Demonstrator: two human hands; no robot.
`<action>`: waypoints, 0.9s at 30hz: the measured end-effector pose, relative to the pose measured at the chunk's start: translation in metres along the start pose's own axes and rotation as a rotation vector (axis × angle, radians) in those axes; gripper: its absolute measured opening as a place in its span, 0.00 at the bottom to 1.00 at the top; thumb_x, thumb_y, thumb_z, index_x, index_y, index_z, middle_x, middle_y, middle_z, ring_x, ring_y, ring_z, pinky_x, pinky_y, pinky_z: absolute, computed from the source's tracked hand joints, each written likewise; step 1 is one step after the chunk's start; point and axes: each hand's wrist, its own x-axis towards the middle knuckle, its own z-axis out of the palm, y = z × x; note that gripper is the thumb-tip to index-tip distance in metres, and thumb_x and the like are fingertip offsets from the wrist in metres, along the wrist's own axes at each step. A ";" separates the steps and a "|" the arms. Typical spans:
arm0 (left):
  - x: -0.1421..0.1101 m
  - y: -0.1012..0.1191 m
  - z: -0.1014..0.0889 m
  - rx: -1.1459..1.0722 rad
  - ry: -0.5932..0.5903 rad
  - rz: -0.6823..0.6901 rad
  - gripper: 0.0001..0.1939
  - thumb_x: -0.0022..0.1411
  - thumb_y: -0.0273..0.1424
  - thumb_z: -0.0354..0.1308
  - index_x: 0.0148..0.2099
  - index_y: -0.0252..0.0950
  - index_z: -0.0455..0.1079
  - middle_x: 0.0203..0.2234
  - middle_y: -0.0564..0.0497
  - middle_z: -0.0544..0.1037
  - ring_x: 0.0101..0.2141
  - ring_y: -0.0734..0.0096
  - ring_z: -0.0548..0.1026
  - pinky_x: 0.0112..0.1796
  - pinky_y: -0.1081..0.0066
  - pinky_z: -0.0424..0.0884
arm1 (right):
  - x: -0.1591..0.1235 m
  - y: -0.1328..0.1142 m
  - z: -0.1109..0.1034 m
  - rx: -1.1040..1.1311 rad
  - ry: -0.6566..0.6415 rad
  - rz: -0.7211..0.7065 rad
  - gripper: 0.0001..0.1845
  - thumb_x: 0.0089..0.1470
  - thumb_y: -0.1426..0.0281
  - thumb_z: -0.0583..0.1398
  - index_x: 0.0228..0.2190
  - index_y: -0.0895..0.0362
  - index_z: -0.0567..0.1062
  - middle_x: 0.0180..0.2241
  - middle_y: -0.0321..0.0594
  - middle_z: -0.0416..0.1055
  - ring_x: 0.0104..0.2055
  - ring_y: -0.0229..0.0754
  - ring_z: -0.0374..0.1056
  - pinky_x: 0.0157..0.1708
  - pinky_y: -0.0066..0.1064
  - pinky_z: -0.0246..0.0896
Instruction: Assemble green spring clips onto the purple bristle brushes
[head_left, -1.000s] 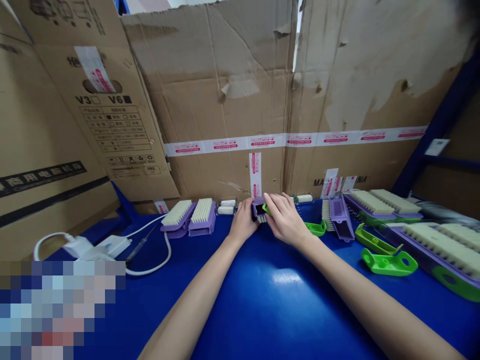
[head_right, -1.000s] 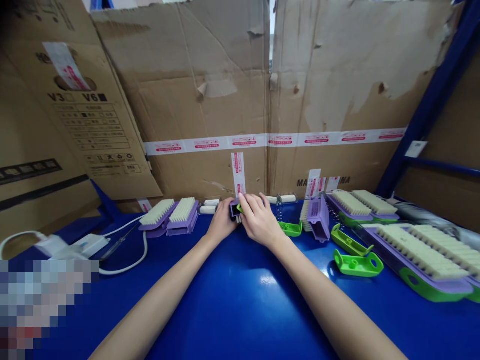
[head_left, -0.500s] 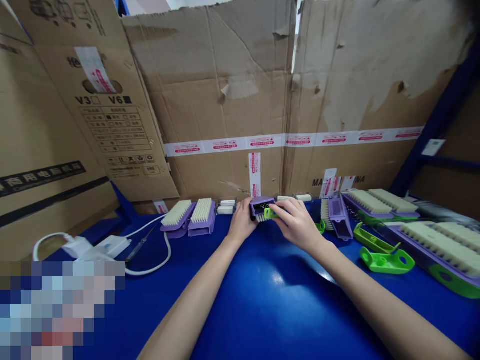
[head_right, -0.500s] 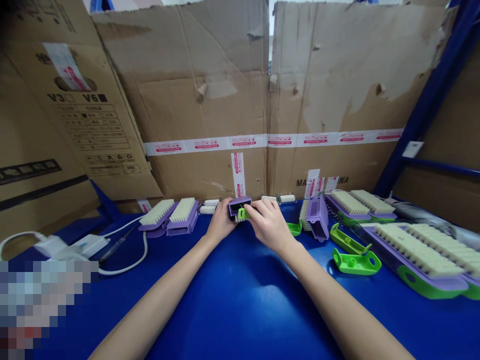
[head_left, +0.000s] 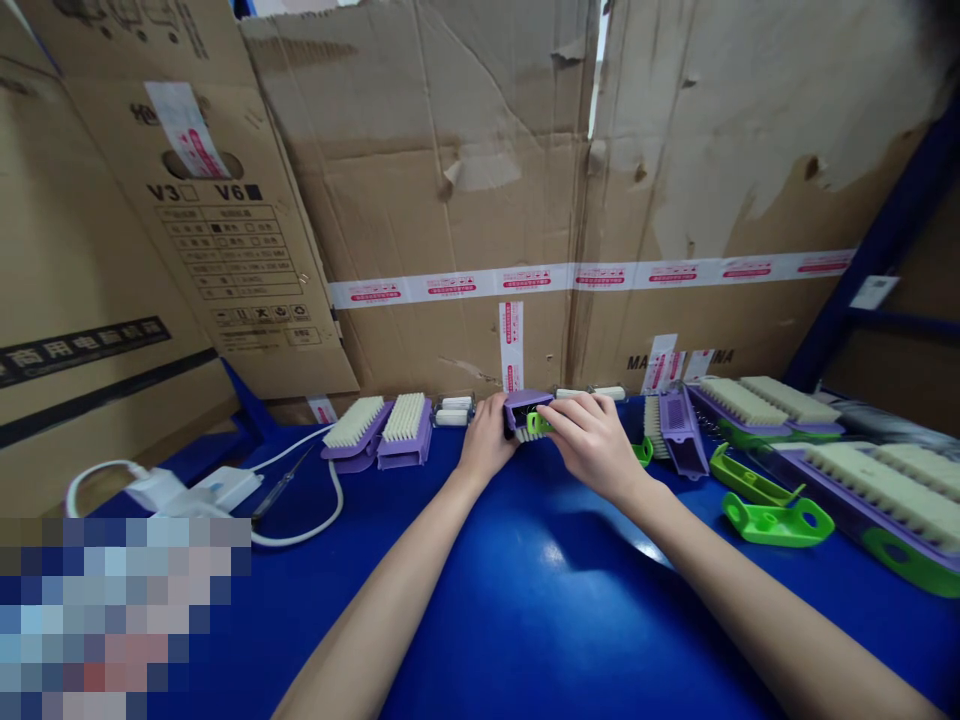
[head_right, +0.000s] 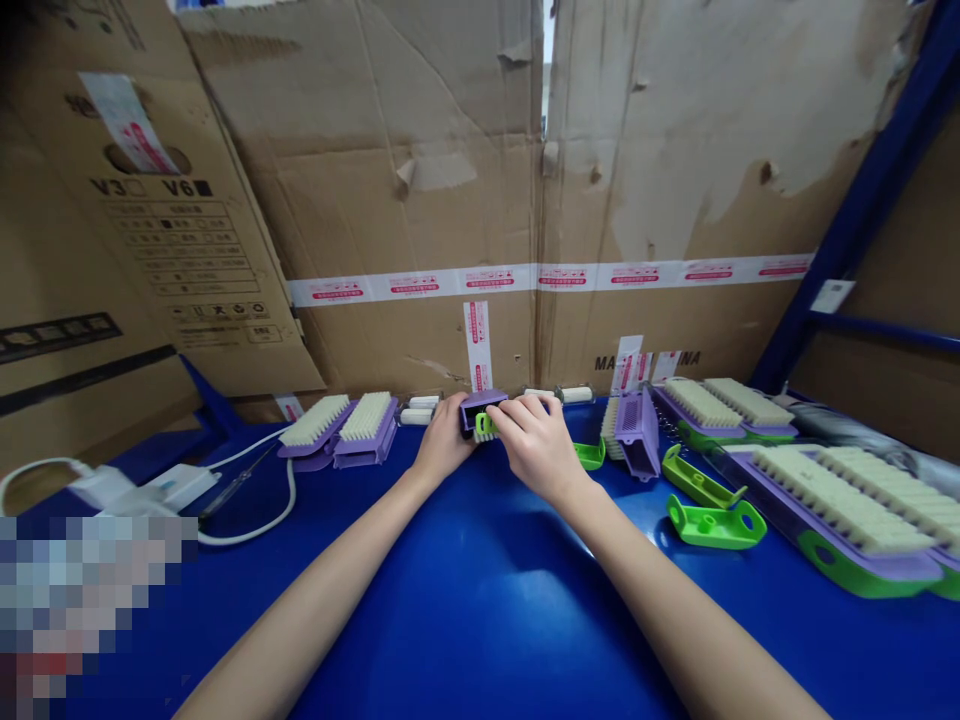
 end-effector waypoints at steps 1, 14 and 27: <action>0.000 0.000 0.000 0.000 -0.004 -0.002 0.27 0.49 0.23 0.59 0.51 0.39 0.55 0.45 0.46 0.69 0.48 0.59 0.67 0.47 0.60 0.65 | 0.000 -0.001 0.000 0.002 0.005 -0.006 0.15 0.57 0.74 0.53 0.45 0.55 0.71 0.40 0.43 0.73 0.43 0.44 0.63 0.43 0.39 0.50; 0.000 0.001 -0.001 0.025 -0.009 0.028 0.26 0.49 0.23 0.58 0.51 0.38 0.55 0.46 0.45 0.68 0.48 0.60 0.66 0.48 0.61 0.65 | 0.004 0.003 -0.002 -0.021 -0.029 -0.091 0.17 0.55 0.79 0.52 0.45 0.54 0.72 0.42 0.41 0.73 0.45 0.44 0.63 0.48 0.42 0.48; 0.000 -0.003 0.001 0.018 0.023 0.076 0.27 0.49 0.23 0.58 0.51 0.37 0.56 0.46 0.45 0.69 0.48 0.60 0.66 0.48 0.61 0.66 | 0.009 0.003 0.003 -0.104 -0.045 -0.134 0.15 0.57 0.78 0.52 0.44 0.56 0.71 0.40 0.41 0.73 0.43 0.43 0.62 0.50 0.43 0.46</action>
